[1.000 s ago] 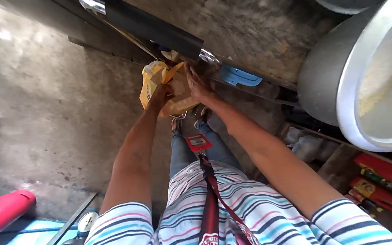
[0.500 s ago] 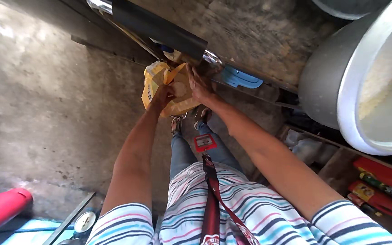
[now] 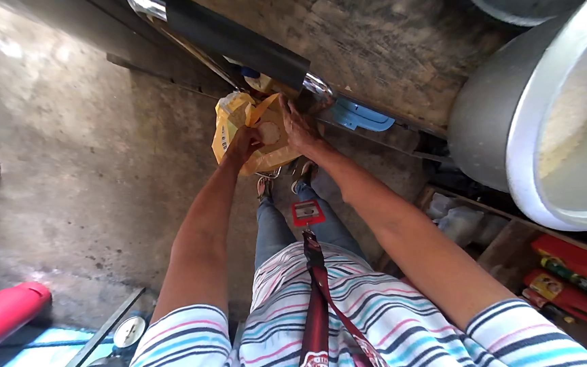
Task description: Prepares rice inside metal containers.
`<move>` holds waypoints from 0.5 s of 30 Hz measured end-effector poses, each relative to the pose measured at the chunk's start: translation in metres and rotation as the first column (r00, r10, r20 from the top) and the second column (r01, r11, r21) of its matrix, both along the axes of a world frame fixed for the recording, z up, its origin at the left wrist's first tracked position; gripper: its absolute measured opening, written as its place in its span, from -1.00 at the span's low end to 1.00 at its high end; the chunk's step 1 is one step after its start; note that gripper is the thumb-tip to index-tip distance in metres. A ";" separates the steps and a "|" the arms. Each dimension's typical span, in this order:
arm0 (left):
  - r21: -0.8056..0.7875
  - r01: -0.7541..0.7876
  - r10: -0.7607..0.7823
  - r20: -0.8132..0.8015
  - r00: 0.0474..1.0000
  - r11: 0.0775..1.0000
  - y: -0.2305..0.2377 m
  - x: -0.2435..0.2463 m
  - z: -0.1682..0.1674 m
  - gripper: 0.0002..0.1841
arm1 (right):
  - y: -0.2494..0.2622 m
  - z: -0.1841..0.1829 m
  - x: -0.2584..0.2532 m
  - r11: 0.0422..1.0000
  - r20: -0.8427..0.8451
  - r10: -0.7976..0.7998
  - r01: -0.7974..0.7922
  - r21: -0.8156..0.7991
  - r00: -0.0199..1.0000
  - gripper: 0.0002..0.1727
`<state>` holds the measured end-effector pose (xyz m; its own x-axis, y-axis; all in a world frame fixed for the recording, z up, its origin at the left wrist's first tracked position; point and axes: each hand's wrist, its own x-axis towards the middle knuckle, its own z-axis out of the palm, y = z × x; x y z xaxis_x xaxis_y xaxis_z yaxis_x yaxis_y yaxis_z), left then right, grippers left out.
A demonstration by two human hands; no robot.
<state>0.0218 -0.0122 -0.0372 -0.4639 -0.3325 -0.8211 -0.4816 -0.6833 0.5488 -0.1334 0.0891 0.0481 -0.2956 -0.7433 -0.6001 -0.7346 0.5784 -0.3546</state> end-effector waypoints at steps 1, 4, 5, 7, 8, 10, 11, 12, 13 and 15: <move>-0.001 -0.001 0.001 0.001 1.000 1.000 0.000 0.000 0.000 -0.32 | 0.000 0.000 0.000 1.000 0.000 0.003 -0.003 0.000 1.000 0.23; 0.009 0.007 -0.007 0.000 1.000 1.000 0.000 0.000 0.001 -0.31 | 0.000 0.001 -0.001 1.000 0.007 0.007 -0.007 -0.002 1.000 0.21; 0.012 0.011 -0.011 -0.002 1.000 1.000 -0.001 0.001 0.000 -0.31 | 0.001 0.001 -0.001 1.000 0.012 0.005 -0.005 -0.005 1.000 0.20; 0.013 0.011 -0.011 0.001 1.000 1.000 0.000 0.001 0.000 -0.30 | 0.001 0.001 -0.001 1.000 0.012 0.005 -0.005 -0.011 1.000 0.20; 0.011 0.013 -0.013 0.004 1.000 1.000 0.000 0.001 0.001 -0.29 | 0.001 0.002 -0.001 1.000 0.010 0.007 -0.007 -0.010 1.000 0.19; 0.003 0.022 -0.022 0.007 1.000 1.000 0.000 0.001 0.004 -0.31 | 0.000 0.004 -0.001 1.000 0.007 0.007 -0.007 -0.005 1.000 0.12; 0.003 0.024 -0.024 0.007 1.000 1.000 0.000 0.001 0.006 -0.31 | 0.000 0.004 -0.001 1.000 0.003 0.005 -0.005 -0.002 1.000 0.10; 0.003 0.024 -0.024 0.008 1.000 1.000 -0.001 0.001 0.006 -0.32 | 0.000 0.005 -0.001 1.000 0.000 0.005 -0.005 0.001 1.000 0.09; 0.001 0.021 -0.021 0.009 1.000 1.000 -0.001 0.001 0.006 -0.33 | 0.000 0.004 -0.001 1.000 -0.003 0.006 -0.006 0.003 1.000 0.09; -0.005 0.013 -0.013 0.011 1.000 1.000 -0.001 0.000 0.008 -0.33 | 0.000 0.003 -0.001 1.000 -0.008 0.015 -0.015 0.001 1.000 0.12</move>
